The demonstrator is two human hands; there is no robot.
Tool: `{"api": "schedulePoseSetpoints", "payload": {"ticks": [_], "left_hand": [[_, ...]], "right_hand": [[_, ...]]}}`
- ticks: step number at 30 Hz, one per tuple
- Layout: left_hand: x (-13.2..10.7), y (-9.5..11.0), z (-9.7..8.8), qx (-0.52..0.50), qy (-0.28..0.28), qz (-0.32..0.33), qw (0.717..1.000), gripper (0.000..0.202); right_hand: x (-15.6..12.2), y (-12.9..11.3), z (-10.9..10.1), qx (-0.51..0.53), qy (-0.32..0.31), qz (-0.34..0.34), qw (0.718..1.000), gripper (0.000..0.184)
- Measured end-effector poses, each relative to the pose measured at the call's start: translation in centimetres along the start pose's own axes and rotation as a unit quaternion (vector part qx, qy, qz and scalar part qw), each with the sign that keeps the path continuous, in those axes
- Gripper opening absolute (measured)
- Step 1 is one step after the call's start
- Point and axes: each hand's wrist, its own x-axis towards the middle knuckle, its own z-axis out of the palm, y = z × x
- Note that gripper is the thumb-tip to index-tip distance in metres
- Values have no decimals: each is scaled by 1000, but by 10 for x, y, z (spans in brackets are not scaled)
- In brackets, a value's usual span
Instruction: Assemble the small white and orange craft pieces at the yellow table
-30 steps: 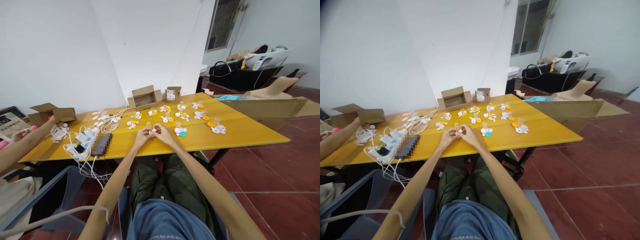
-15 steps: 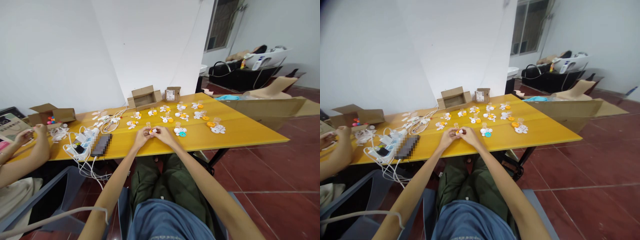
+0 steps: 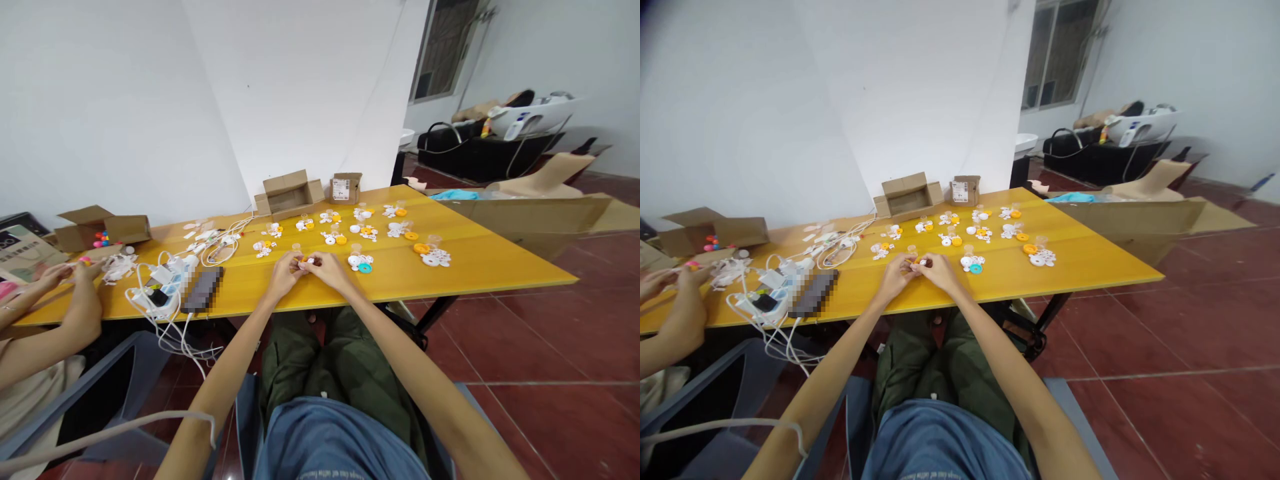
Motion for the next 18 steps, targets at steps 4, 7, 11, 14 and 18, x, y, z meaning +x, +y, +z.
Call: {"api": "schedulePoseSetpoints", "payload": {"ticks": [4,7,11,14,18], "left_hand": [[-1,0,0,15,1,25,1000,27],[0,-3,0,2,-2,8,1000,33],[2,-7,1,-64,-18,-60,996,48],[3,-8,1,-89,-26,-85,992,47],[3,-8,1,-80,-33,-84,993,40]], "right_hand": [[0,0,0,-4,4,1,1000,17],[-1,-3,0,-3,4,10,1000,17],[-2,-6,-1,12,9,13,1000,17],[-3,-7,0,23,6,16,1000,16],[-3,-7,0,26,2,15,1000,16]]}}
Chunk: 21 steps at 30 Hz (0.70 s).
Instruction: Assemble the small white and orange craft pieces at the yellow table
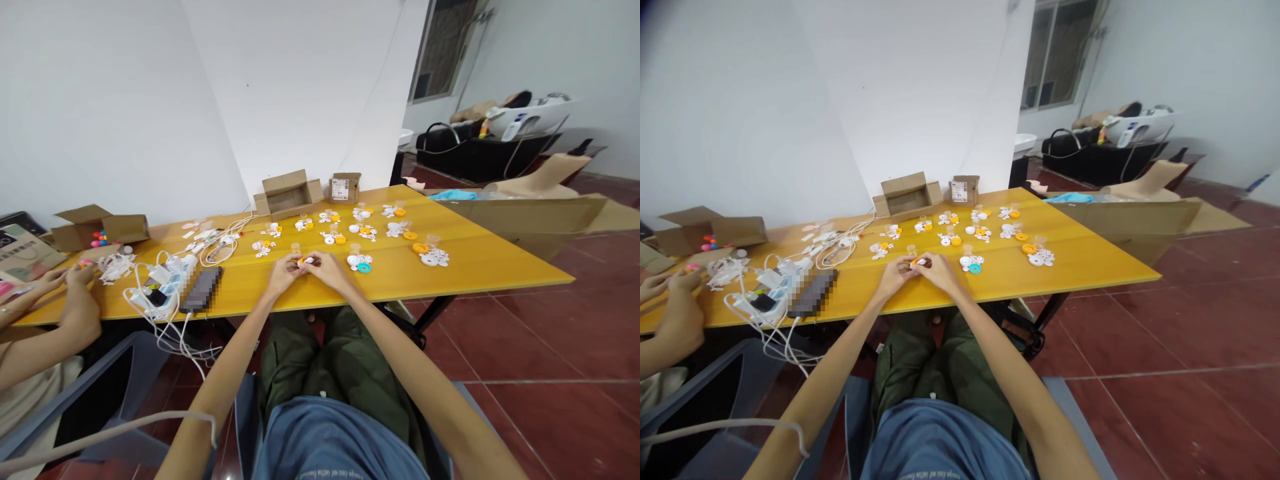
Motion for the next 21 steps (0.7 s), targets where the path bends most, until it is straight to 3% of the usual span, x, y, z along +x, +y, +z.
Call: {"api": "schedulePoseSetpoints", "payload": {"ticks": [13,16,21], "left_hand": [[0,-5,-3,108,15,152,982,25],[1,-6,-3,82,11,127,988,31],[2,-9,-4,12,-15,34,999,52]], "right_hand": [[0,-6,-1,-49,-7,12,999,23],[0,-6,0,-38,-5,13,999,24],[0,-4,0,-29,-1,17,999,21]]}}
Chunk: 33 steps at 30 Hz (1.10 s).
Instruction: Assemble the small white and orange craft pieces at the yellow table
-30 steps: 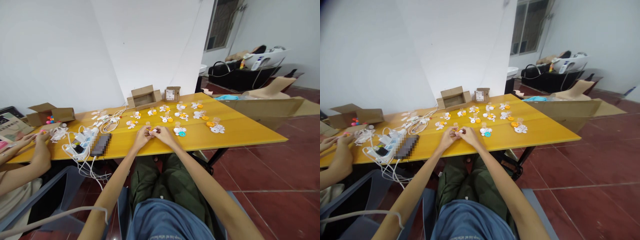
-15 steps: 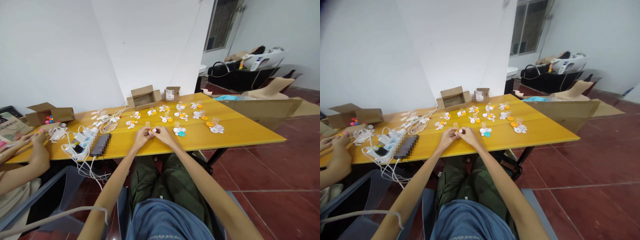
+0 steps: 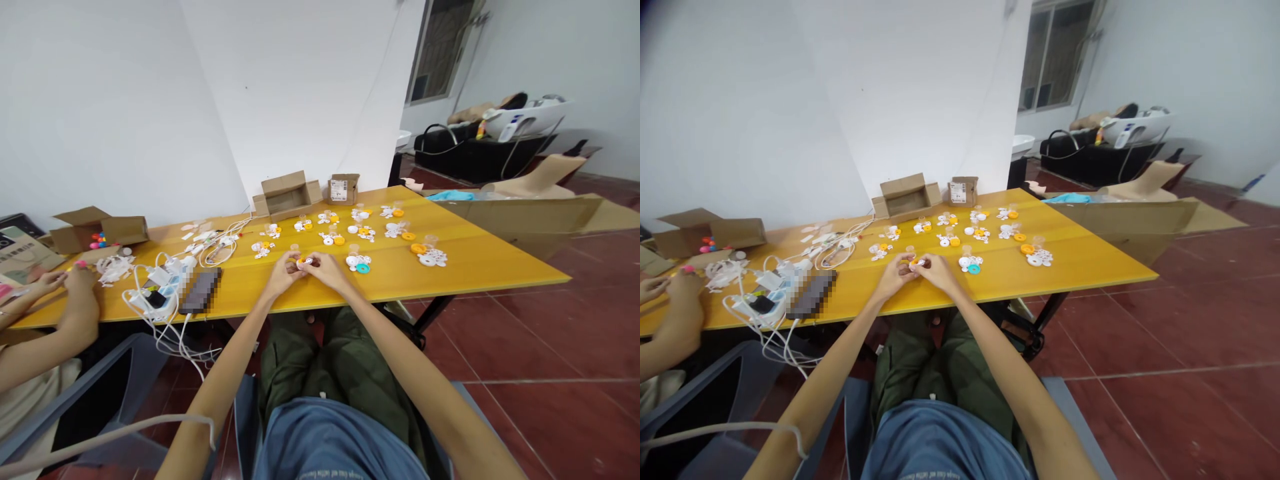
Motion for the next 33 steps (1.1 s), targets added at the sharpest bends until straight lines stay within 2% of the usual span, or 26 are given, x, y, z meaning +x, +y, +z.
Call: {"api": "schedulePoseSetpoints", "payload": {"ticks": [7,16,26,33], "left_hand": [[1,0,0,-23,3,-36,999,49],[1,3,2,-2,23,-22,999,38],[-1,1,0,31,16,12,999,37],[-3,8,2,44,25,5,999,38]], "right_hand": [[-1,-2,-1,8,-6,6,1000,18],[-1,1,0,-29,-12,-12,999,17],[-2,-8,-1,-135,-9,-3,991,22],[-2,-11,-1,-191,-11,17,981,29]]}}
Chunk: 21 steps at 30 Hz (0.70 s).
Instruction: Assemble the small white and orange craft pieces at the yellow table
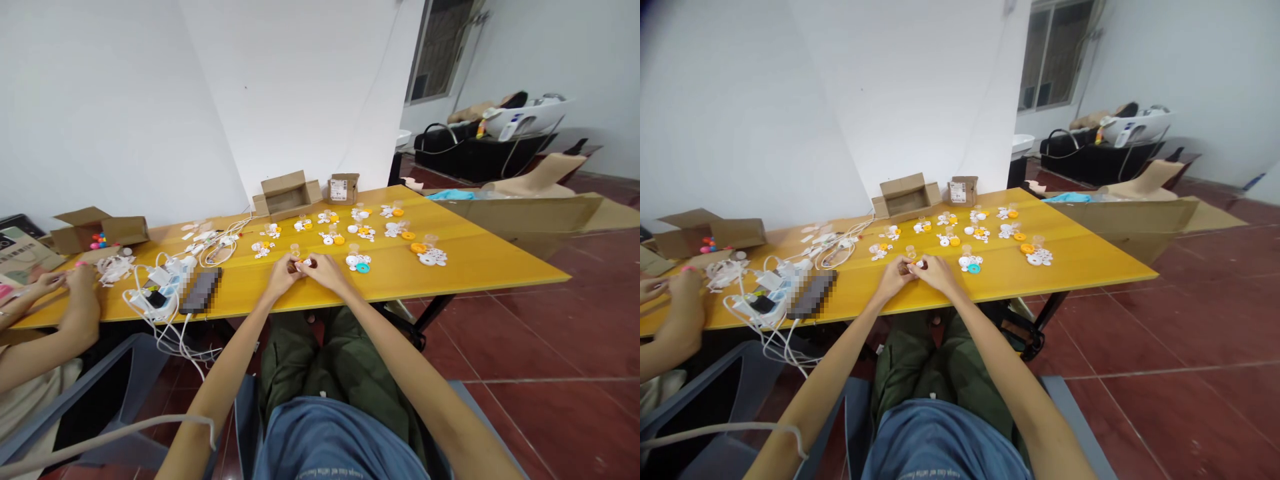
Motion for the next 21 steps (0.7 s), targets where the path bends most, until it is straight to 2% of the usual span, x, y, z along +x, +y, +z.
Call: {"api": "schedulePoseSetpoints", "payload": {"ticks": [7,13,18,21], "left_hand": [[-1,1,0,-1,7,1,1000,37],[1,-1,-2,-15,8,3,1000,31],[3,-1,-2,-24,1,-9,1000,32],[2,0,-1,-17,-3,-12,1000,31]], "right_hand": [[3,4,5,-9,9,2,1000,31],[-1,-1,4,41,1,-32,999,19],[-3,-3,1,29,-15,-43,999,14],[-3,-2,-1,15,-14,-37,999,17]]}}
